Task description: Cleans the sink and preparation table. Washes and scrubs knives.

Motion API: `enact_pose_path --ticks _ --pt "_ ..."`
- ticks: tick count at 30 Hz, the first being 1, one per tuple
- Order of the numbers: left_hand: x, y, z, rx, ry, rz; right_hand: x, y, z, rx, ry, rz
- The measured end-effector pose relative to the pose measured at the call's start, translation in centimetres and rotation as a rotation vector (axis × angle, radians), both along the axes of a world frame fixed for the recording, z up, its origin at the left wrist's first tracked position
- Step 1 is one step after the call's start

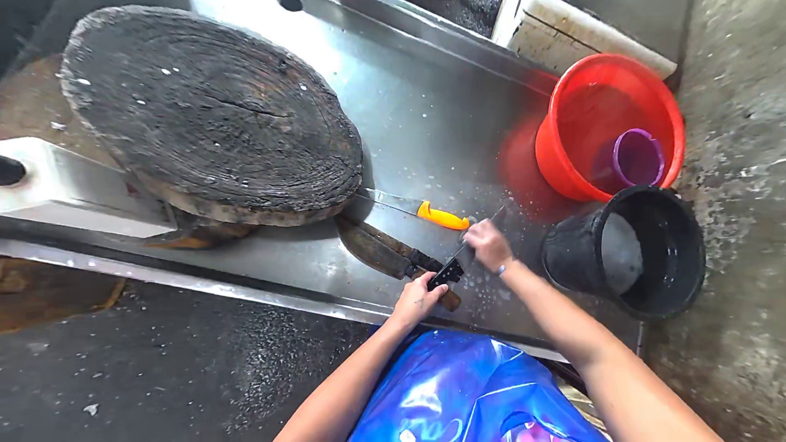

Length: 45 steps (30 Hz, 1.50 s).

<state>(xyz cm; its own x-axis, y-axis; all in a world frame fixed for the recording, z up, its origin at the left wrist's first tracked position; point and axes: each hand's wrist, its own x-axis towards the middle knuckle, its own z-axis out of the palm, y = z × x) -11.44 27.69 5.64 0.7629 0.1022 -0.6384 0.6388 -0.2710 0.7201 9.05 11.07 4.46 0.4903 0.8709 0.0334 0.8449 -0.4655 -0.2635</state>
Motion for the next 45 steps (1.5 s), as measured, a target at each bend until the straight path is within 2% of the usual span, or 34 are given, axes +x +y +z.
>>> enact_pose_path --ticks 3,5,7,11,13,15,17,19,20,22,24,26,28,30,31,33,35,39,43,45 --pt "0.0 -0.1 0.0 -0.004 0.011 -0.004 8.4 -2.3 0.0 -0.182 0.032 -0.385" --pt "0.0 0.0 0.3 0.005 0.016 -0.001 11.3 -2.4 1.6 -0.138 0.099 -0.606" --pt "-0.1 0.0 0.4 0.045 -0.015 -0.007 10.4 -1.8 3.7 -0.013 0.100 -0.689" --pt "-0.5 -0.9 0.9 0.246 -0.167 -0.036 1.7 -0.9 6.0 0.072 0.117 -0.432" --pt "-0.3 -1.5 1.0 0.309 -0.204 -0.079 -3.3 -0.6 4.9 0.115 0.120 -0.195" --pt "-0.2 -2.0 0.9 0.336 -0.205 -0.122 -4.4 -1.3 2.4 0.135 0.086 -0.024" --pt "-0.4 -2.3 0.8 0.321 -0.189 -0.145 -1.3 -2.9 1.5 0.037 0.063 -0.145" --pt "-0.4 -2.3 1.2 0.272 -0.181 -0.152 1.6 -3.4 2.6 -0.022 0.105 -0.396" --pt "-0.2 -2.2 1.7 0.225 -0.164 -0.150 1.2 -3.0 3.7 0.019 0.117 -0.463" --pt "0.5 -1.7 2.6 0.091 -0.108 -0.108 -3.3 -1.2 5.3 0.118 0.127 -0.407" --pt "1.0 -1.9 2.2 -0.044 -0.074 -0.023 -9.3 -0.3 4.3 0.177 0.203 -0.350" --pt "0.9 -1.9 0.9 -0.142 -0.059 0.043 -12.5 -1.6 3.7 0.153 0.329 -0.440" --pt "1.2 -1.8 1.0 -0.229 -0.047 0.101 -11.5 -2.8 5.0 0.086 0.362 -0.520" --pt "0.6 -2.6 1.6 -0.371 -0.047 0.142 -10.9 -2.6 6.0 0.192 0.251 -0.531" --pt "0.7 -3.0 1.8 -0.447 -0.081 0.174 -10.5 -1.7 5.9 0.266 0.199 -0.504" --pt "0.6 -4.2 1.9 -0.594 -0.118 0.294 -11.9 -0.8 5.1 0.345 0.250 -0.415" --pt "1.1 -4.3 2.0 -0.681 -0.103 0.365 -12.4 -1.0 4.5 0.325 0.290 -0.349" --pt "0.4 -5.2 1.7 -0.683 -0.008 0.330 -9.8 -1.3 4.5 0.143 0.190 -0.544" --pt "0.6 -4.8 1.7 -0.664 -0.049 0.310 -9.9 -1.6 4.8 0.181 0.242 -0.462" --pt "0.9 -5.3 1.8 -0.682 -0.031 0.317 -9.6 -2.0 4.3 0.189 0.193 -0.543"
